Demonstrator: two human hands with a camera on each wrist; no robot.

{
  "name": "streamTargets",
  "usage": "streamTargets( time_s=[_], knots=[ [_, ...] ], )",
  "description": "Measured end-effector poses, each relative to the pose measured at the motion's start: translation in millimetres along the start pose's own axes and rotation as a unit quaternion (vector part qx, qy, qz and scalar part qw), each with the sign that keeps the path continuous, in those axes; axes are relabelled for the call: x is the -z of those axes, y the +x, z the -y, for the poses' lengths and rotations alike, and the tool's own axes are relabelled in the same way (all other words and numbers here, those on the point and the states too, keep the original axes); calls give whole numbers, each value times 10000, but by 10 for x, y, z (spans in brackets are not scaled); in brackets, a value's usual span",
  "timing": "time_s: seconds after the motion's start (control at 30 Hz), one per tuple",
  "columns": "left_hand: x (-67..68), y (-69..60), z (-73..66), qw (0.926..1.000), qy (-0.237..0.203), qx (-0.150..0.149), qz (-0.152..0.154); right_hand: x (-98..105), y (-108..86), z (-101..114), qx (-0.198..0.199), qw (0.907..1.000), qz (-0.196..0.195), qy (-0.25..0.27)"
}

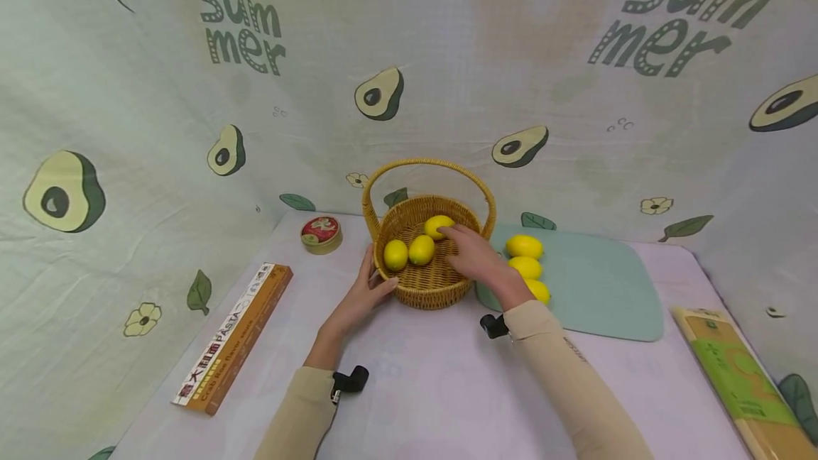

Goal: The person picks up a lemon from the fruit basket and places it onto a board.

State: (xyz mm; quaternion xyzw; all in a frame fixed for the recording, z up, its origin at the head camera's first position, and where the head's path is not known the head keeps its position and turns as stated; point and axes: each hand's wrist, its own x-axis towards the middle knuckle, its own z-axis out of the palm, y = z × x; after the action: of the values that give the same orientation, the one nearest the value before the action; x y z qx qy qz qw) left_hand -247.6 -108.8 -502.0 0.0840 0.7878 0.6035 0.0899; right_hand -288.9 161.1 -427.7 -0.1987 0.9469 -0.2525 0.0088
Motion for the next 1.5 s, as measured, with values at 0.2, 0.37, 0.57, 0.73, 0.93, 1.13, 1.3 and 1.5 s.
streamTargets(
  time_s=[0.2,0.37,0.57,0.73,0.93,1.13,1.3,1.5],
  knots=[
    [-40,10,32,10000,57,-43,52,-22,161,-1,105,9998,73,-172],
    [-37,14,44,9999,76,-69,44,7,343,-12,107,9990,156,-411],
    [0,21,44,9999,117,-56,7,69,530,-6,-69,9981,405,-456],
    [-19,36,52,9999,104,9,15,89,562,-23,-158,9983,550,-116],
    [-2,-8,-7,9999,100,95,36,88,571,-16,-189,9970,715,-208],
    [75,-133,-307,9992,-19,282,300,68,625,6,-192,9957,708,-569],
    [85,-131,-310,9987,-10,331,379,45,606,33,-131,9947,694,-750],
    [74,-140,-319,9988,28,337,341,22,588,86,234,9964,658,-485]
  ],
)
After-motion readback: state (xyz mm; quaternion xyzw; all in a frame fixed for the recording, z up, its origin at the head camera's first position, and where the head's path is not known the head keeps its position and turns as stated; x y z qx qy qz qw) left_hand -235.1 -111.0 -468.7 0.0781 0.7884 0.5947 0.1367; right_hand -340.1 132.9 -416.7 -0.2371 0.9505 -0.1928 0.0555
